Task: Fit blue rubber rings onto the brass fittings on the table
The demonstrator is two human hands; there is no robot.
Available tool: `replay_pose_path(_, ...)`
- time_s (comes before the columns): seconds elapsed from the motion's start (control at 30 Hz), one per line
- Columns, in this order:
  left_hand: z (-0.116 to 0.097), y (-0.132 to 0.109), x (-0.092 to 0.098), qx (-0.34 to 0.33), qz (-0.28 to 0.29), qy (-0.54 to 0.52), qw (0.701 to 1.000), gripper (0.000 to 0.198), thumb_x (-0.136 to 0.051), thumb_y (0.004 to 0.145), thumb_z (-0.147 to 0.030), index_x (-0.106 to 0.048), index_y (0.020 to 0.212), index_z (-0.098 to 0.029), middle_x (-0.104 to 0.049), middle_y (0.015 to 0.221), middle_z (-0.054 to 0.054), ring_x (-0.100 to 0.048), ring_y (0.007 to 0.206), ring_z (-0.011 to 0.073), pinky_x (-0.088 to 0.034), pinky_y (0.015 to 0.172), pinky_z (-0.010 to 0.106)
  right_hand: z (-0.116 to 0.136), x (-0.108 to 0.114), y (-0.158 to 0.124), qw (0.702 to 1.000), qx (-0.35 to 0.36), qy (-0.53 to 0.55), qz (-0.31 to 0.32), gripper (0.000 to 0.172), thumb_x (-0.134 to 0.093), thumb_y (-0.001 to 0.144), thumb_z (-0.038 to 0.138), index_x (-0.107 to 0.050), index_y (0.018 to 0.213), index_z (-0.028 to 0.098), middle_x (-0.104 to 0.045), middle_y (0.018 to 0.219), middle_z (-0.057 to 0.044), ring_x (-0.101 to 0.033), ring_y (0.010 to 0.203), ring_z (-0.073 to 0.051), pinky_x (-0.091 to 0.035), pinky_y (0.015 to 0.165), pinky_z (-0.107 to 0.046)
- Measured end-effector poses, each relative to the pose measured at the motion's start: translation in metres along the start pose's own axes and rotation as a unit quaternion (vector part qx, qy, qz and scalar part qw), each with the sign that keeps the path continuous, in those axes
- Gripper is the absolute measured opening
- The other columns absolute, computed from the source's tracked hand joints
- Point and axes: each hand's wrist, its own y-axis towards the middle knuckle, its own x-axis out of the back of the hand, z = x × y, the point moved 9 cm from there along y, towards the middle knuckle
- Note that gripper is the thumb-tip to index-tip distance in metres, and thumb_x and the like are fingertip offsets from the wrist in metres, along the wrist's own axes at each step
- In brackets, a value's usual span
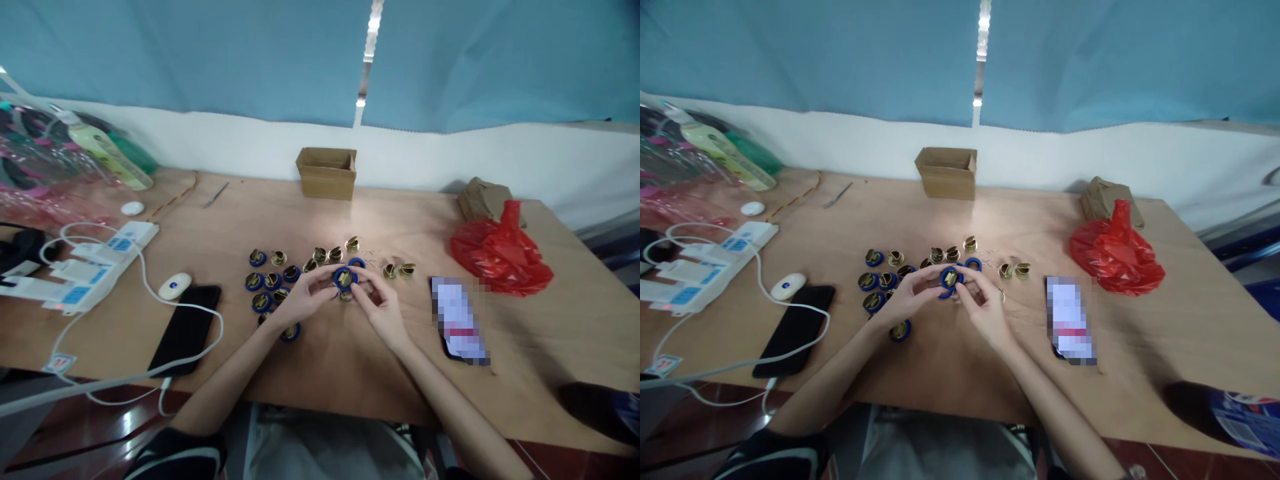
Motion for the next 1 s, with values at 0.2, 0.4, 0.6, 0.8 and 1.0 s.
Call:
replay_pose_path(0.2,0.003,0.0,0.0,-0.001,-0.015,0.0,1.0,0.038,-0.066,0.094,-0.025,-0.066,0.132,-0.026,-0.065,0.143,0.01,-0.064,0.13,0.0256,-0.06,0.1,0.037,0.011,0.005,0.0,0.992,0.063,-0.108,-0.029,0.027,-0.06,0.098,0.028,-0.068,0.124,0.028,-0.063,0.093,-0.003,-0.062,0.078,-0.016,-0.059,0.071,-0.032)
replay_pose_path(0.4,0.0,0.0,-0.006,-0.007,0.026,-0.027,0.999,0.048,-0.064,0.096,-0.024,-0.056,0.143,-0.027,-0.06,0.148,0.013,-0.064,0.13,0.0272,-0.06,0.102,0.038,-0.003,0.002,0.003,0.998,0.015,-0.055,0.009,0.029,-0.054,0.101,0.031,-0.064,0.128,0.027,-0.063,0.093,-0.003,-0.062,0.073,-0.015,-0.058,0.065,-0.029)
replay_pose_path(0.6,-0.007,-0.004,-0.012,-0.025,0.03,0.039,0.998,0.045,-0.055,0.1,-0.02,-0.054,0.144,-0.03,-0.06,0.148,0.01,-0.059,0.136,0.0256,-0.058,0.105,0.037,-0.005,0.005,0.003,0.997,0.016,-0.076,-0.001,0.027,-0.053,0.102,0.033,-0.067,0.124,0.025,-0.069,0.106,-0.007,-0.066,0.081,-0.017,-0.059,0.069,-0.03)
replay_pose_path(0.8,-0.004,-0.005,-0.012,-0.045,0.034,0.1,0.993,0.053,-0.053,0.098,-0.015,-0.049,0.149,-0.026,-0.064,0.142,0.012,-0.064,0.129,0.0247,-0.059,0.104,0.037,-0.01,0.007,0.004,0.994,0.008,-0.107,0.007,0.025,-0.052,0.102,0.035,-0.068,0.117,0.023,-0.07,0.094,-0.005,-0.062,0.068,-0.016,-0.052,0.056,-0.027)
replay_pose_path(1.0,0.002,-0.005,-0.016,-0.042,0.061,0.106,0.992,0.051,-0.05,0.099,-0.016,-0.048,0.15,-0.025,-0.069,0.134,0.013,-0.068,0.122,0.0227,-0.057,0.104,0.038,-0.01,0.009,0.007,0.991,-0.012,-0.126,0.033,0.019,-0.051,0.1,0.035,-0.063,0.095,0.021,-0.055,0.067,0.003,-0.048,0.055,-0.013,-0.038,0.049,-0.024)
